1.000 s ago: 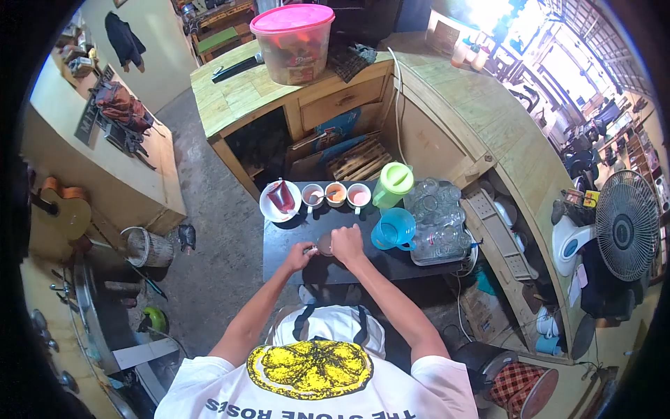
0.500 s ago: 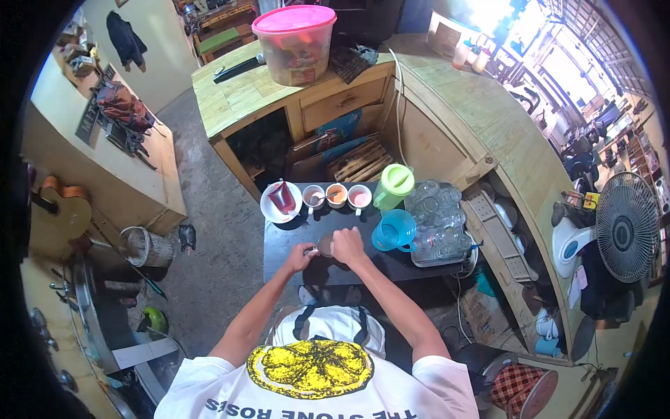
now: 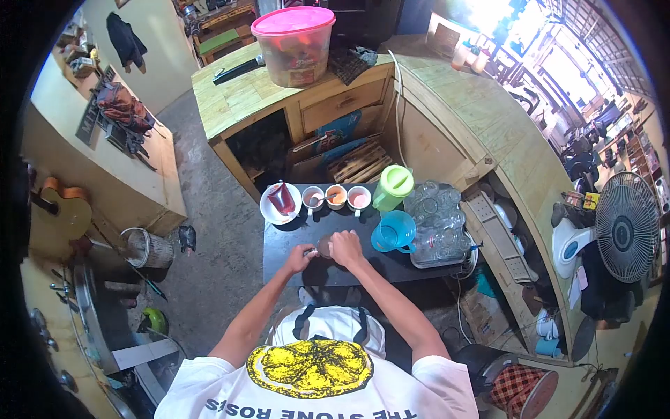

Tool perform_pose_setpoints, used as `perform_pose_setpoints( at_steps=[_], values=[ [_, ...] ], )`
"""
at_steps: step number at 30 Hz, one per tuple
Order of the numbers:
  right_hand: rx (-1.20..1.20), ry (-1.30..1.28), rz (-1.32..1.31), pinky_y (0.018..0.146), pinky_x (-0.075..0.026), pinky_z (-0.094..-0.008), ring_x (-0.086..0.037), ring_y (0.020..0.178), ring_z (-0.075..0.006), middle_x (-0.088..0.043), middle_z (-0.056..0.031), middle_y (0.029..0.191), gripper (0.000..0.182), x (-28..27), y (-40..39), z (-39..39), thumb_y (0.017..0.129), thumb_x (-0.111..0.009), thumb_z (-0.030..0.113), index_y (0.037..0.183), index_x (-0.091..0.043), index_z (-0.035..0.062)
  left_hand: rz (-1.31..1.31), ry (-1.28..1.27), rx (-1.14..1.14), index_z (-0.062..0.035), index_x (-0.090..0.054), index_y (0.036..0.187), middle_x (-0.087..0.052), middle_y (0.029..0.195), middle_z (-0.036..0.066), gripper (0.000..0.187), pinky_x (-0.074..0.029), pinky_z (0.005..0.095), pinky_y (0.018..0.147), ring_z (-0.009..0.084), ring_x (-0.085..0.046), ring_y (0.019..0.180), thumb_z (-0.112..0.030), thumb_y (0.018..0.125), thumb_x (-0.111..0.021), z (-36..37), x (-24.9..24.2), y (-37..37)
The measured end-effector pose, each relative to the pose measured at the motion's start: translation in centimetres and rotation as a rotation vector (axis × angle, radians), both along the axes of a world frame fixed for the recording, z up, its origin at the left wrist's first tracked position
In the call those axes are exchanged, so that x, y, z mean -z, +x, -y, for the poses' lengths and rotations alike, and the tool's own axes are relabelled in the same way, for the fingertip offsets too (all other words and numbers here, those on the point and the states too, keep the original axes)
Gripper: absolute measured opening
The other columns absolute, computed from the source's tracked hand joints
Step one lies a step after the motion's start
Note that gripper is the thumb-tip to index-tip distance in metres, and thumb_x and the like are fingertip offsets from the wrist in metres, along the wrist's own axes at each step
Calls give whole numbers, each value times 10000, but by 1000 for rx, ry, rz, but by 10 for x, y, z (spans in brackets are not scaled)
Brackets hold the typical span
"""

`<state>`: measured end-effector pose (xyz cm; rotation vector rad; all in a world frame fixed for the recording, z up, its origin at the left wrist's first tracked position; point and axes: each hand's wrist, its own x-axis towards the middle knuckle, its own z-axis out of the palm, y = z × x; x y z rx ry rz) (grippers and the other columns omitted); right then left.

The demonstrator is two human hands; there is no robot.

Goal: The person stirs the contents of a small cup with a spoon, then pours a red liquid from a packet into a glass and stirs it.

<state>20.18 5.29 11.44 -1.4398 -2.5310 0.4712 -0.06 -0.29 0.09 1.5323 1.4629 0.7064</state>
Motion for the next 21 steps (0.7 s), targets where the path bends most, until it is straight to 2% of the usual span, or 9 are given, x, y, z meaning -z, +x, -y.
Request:
perform_pose_setpoints(
  at_steps=[3,6,9,12,15,18,21],
  values=[
    [-85,170,32,787,-456,-444,-681,711,-318,-681,-159,701,210,3,0,-7,820,-665,232,698,-700,64,-5,-7,24,-15,-704,996,-711,954,202,215,-510,431,864,373,-682,937,-191,895,-631,-1,-4,-1],
    [-91,74,151,751,-459,-461,-663,696,-336,-682,-167,708,242,-5,3,-4,834,-656,225,695,-703,33,20,-21,17,-14,-704,999,-712,950,201,208,-511,423,862,367,-685,935,-179,895,-632,-1,-2,-3],
    [-146,84,72,723,-445,-450,-662,678,-318,-684,-149,695,248,-4,5,-2,845,-643,221,691,-705,37,63,-16,15,-14,-705,998,-714,946,198,207,-511,419,856,359,-688,935,-179,895,-633,-1,1,-1],
    [-64,111,-64,730,-457,-451,-661,677,-324,-679,-162,690,240,-9,4,-3,841,-647,223,695,-709,43,33,-20,17,-15,-706,1002,-716,951,196,214,-512,420,851,356,-690,939,-186,894,-638,-3,-3,-3],
    [-82,152,5,718,-465,-453,-656,677,-336,-676,-170,692,242,-1,11,-8,839,-656,235,699,-711,45,34,-25,6,-16,-707,1009,-715,960,199,220,-514,425,845,361,-688,945,-192,892,-646,1,2,-1],
    [-140,46,59,714,-461,-445,-655,673,-328,-678,-165,697,243,0,16,-8,850,-654,232,697,-709,51,19,-22,12,-18,-707,1016,-712,967,204,225,-516,427,839,369,-686,947,-196,890,-652,-2,1,-3],
    [-94,32,-111,719,-459,-442,-657,672,-329,-681,-158,699,243,-4,15,-8,850,-654,231,705,-713,47,6,-3,9,-22,-707,1016,-712,966,205,222,-517,427,835,373,-686,943,-197,891,-652,-1,8,-2]
  ],
)
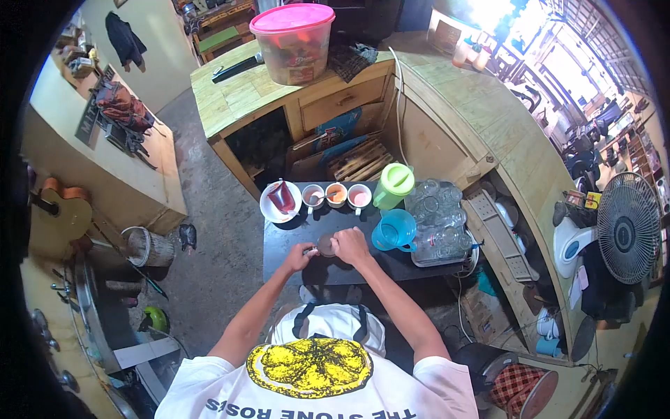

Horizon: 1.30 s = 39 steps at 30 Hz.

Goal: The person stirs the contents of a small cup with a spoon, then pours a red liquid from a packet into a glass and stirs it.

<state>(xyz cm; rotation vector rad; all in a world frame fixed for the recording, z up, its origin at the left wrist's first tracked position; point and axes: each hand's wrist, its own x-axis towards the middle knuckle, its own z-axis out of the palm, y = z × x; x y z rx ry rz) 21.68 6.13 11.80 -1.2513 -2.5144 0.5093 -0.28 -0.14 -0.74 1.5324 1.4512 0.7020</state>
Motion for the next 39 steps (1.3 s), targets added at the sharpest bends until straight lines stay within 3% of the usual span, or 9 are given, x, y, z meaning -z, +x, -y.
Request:
perform_pose_setpoints(
  at_steps=[3,6,12,18,21,27,31,36,39],
  values=[
    [58,113,5,734,-473,-453,-661,691,-347,-682,-167,708,233,-4,0,-4,843,-659,223,721,-718,33,-3,0,-14,-21,-706,1005,-713,955,201,210,-518,425,832,370,-687,931,-189,894,-649,2,-3,0],
    [40,84,131,707,-473,-448,-657,699,-351,-683,-162,720,228,-1,4,-4,839,-669,220,733,-721,26,3,-1,-2,-13,-704,987,-715,939,192,196,-519,420,828,363,-690,916,-175,896,-642,2,-11,2],
    [60,-168,-105,730,-501,-456,-673,744,-343,-693,-155,748,193,1,9,-12,835,-677,222,763,-746,57,18,0,19,-13,-705,974,-720,915,181,178,-520,408,825,339,-698,901,-156,897,-632,1,-13,0],
    [25,-16,141,740,-511,-460,-673,744,-347,-696,-159,753,201,-2,10,-10,832,-683,226,757,-746,51,3,21,29,-9,-708,975,-724,908,168,199,-518,397,815,306,-697,878,-175,908,-621,-1,-9,-1],
    [54,-177,3,741,-492,-458,-664,724,-342,-694,-156,743,210,2,9,-5,834,-682,228,744,-739,46,20,8,28,-16,-708,978,-726,899,171,180,-521,401,814,324,-703,882,-158,899,-632,-1,-10,-1],
    [85,34,22,741,-490,-466,-651,715,-362,-682,-176,730,214,3,9,-5,830,-682,224,745,-736,36,8,10,18,-10,-712,970,-726,901,169,189,-519,398,812,306,-699,876,-164,902,-626,0,-5,0],
    [-11,-25,9,740,-478,-458,-652,703,-350,-681,-163,716,220,8,9,2,837,-679,220,722,-725,38,-1,-18,14,-1,-715,967,-733,898,154,203,-519,382,806,269,-699,855,-169,915,-613,-1,-6,0],
    [102,14,-73,729,-460,-440,-656,699,-335,-683,-158,713,223,9,1,4,844,-682,224,721,-723,42,4,11,5,-5,-718,962,-736,894,146,204,-519,379,808,257,-701,855,-175,918,-615,-1,-6,-1],
    [140,-33,33,765,-455,-451,-669,726,-337,-689,-161,728,226,7,2,4,861,-673,238,766,-734,41,41,13,21,-9,-718,962,-733,898,155,198,-520,385,811,275,-702,864,-172,914,-618,0,-5,1]
  ],
)
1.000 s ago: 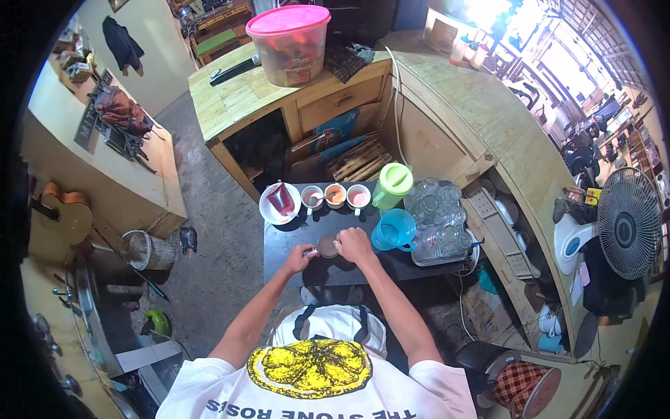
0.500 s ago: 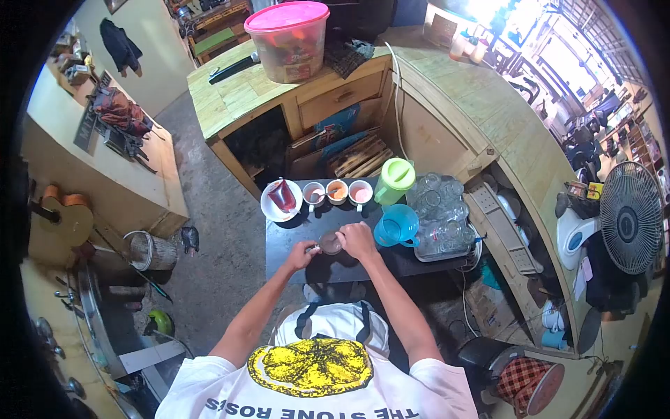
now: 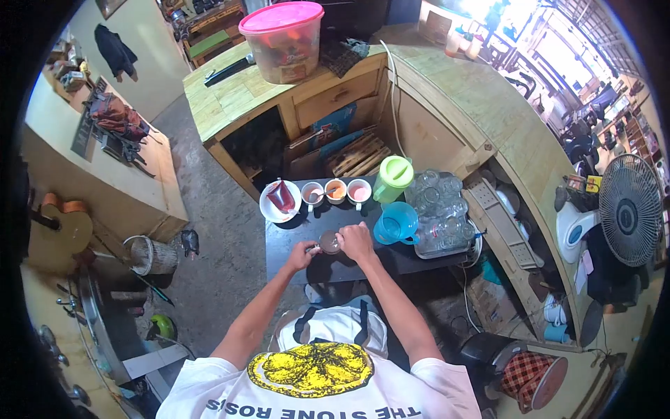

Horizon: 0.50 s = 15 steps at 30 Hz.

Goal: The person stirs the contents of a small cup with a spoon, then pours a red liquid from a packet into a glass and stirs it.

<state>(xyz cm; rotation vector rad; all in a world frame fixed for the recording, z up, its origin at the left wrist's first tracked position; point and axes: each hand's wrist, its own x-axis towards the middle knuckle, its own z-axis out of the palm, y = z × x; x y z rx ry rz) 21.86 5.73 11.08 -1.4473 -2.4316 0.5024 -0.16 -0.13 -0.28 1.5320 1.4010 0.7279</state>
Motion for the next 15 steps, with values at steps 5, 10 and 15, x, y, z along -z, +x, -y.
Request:
perform_pose_setpoints(
  at_steps=[5,10,15],
  values=[
    [-39,-54,-5,771,-445,-443,-672,734,-324,-692,-153,737,215,-4,5,4,861,-683,237,773,-733,48,1,-23,7,-15,-716,972,-725,900,172,181,-525,393,809,314,-704,871,-157,898,-630,-2,-8,-2],
    [-173,-13,-58,762,-434,-437,-662,731,-314,-690,-138,744,216,1,6,3,860,-681,243,766,-715,52,-15,-21,-32,-13,-712,960,-728,896,158,178,-521,395,811,301,-704,873,-158,894,-634,2,2,1],
    [-128,192,-104,737,-428,-433,-643,701,-314,-676,-123,717,228,2,3,-5,856,-671,227,705,-692,57,33,-18,5,-9,-707,952,-726,905,162,179,-517,402,821,296,-703,887,-166,889,-645,-3,13,-4]
  ],
)
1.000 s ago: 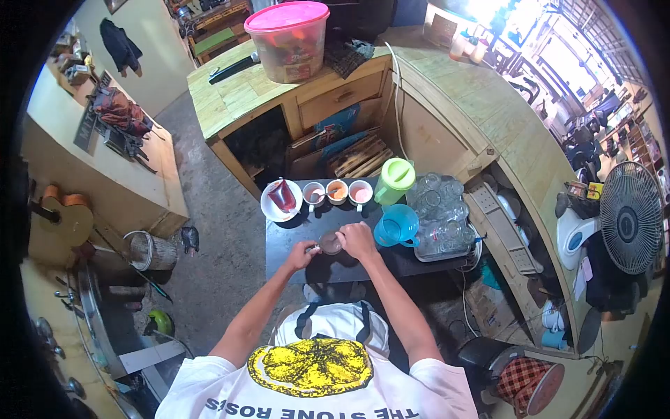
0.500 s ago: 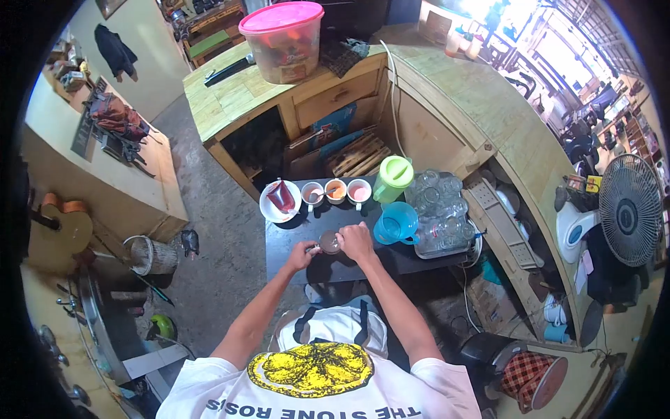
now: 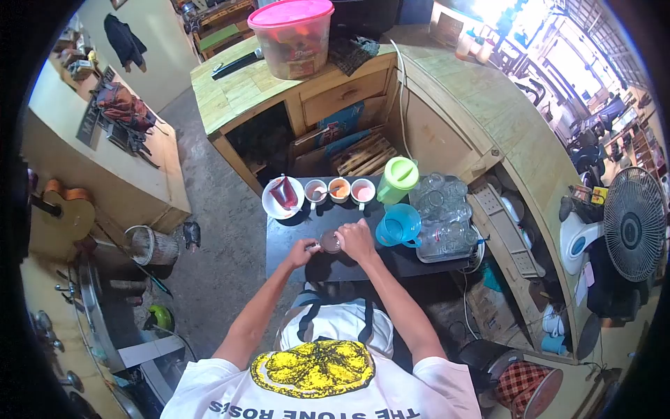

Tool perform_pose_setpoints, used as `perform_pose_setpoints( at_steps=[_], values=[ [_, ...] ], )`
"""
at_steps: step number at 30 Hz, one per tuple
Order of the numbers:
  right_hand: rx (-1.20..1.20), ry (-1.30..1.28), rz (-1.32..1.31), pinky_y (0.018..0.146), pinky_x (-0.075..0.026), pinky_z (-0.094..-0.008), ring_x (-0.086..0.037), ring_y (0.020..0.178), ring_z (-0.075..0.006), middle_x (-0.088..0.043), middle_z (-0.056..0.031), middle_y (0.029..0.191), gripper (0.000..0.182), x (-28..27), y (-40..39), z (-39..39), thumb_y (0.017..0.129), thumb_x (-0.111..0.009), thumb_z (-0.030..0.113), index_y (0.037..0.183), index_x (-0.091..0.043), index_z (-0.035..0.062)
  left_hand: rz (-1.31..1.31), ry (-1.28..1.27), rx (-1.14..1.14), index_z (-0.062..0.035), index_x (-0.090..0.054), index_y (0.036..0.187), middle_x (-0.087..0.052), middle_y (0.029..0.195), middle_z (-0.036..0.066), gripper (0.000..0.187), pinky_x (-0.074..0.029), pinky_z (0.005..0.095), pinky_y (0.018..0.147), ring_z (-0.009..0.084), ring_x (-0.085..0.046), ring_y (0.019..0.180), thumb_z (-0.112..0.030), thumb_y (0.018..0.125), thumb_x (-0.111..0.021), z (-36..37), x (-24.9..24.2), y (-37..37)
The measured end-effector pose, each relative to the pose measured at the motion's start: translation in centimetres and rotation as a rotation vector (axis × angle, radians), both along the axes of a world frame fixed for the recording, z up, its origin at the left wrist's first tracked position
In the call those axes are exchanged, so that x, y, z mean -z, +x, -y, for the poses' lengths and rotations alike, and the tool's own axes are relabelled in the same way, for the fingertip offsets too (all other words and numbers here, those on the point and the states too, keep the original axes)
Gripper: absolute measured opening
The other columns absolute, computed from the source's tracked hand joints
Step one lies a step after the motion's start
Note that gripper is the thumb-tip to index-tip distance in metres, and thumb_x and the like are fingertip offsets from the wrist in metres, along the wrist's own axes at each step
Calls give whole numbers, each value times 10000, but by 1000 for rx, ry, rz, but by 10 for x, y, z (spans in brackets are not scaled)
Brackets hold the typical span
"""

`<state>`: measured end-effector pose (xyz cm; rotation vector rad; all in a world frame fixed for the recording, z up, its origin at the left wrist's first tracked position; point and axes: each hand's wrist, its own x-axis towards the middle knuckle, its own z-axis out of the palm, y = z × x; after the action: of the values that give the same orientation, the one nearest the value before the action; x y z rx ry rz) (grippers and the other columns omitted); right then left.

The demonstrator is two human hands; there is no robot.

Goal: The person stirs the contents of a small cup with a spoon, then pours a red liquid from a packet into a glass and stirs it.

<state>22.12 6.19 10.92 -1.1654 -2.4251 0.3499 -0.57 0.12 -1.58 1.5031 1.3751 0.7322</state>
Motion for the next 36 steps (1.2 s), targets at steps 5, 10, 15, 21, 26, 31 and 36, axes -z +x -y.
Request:
perform_pose_setpoints(
  at_steps=[5,10,15,21,26,31,36],
  values=[
    [-68,-143,115,754,-428,-433,-650,723,-306,-689,-123,745,211,4,0,-2,842,-661,211,705,-699,55,-65,-19,-50,-4,-700,948,-721,920,173,183,-515,412,819,311,-699,891,-168,889,-644,4,-22,5],
    [-42,-64,3,754,-430,-439,-650,707,-317,-687,-138,722,212,6,-2,-5,821,-671,222,712,-710,45,-29,-3,-65,-1,-694,959,-714,917,190,200,-513,416,818,334,-694,900,-183,896,-638,6,-10,5],
    [-28,-111,267,769,-418,-444,-656,718,-321,-683,-147,725,216,-2,-3,-2,835,-640,220,717,-707,52,-37,-1,-85,0,-687,970,-713,909,188,203,-514,408,814,336,-693,902,-182,901,-629,7,-8,7],
    [31,-39,-70,734,-428,-437,-645,676,-328,-672,-160,686,206,0,-7,-2,801,-682,213,692,-710,41,-22,-7,-165,-3,-690,956,-714,900,180,190,-519,394,806,321,-696,887,-169,903,-613,12,-15,16],
    [58,-141,26,721,-452,-452,-644,671,-344,-680,-165,704,224,11,-1,-5,810,-687,219,708,-718,22,-5,24,-169,-2,-691,945,-715,883,167,188,-521,385,797,301,-699,866,-167,901,-613,14,-11,17],
    [44,-211,-60,722,-478,-473,-645,667,-366,-672,-178,688,237,6,-4,-6,816,-680,227,693,-715,27,16,53,-173,0,-691,939,-716,876,159,192,-518,383,792,284,-697,849,-173,899,-616,12,-11,17],
    [21,-127,77,715,-475,-459,-640,665,-372,-660,-181,671,238,7,-4,-2,819,-669,227,687,-709,32,-2,-10,-154,-3,-690,938,-716,879,160,191,-514,388,788,275,-691,846,-177,902,-620,11,-19,14]
  ],
)
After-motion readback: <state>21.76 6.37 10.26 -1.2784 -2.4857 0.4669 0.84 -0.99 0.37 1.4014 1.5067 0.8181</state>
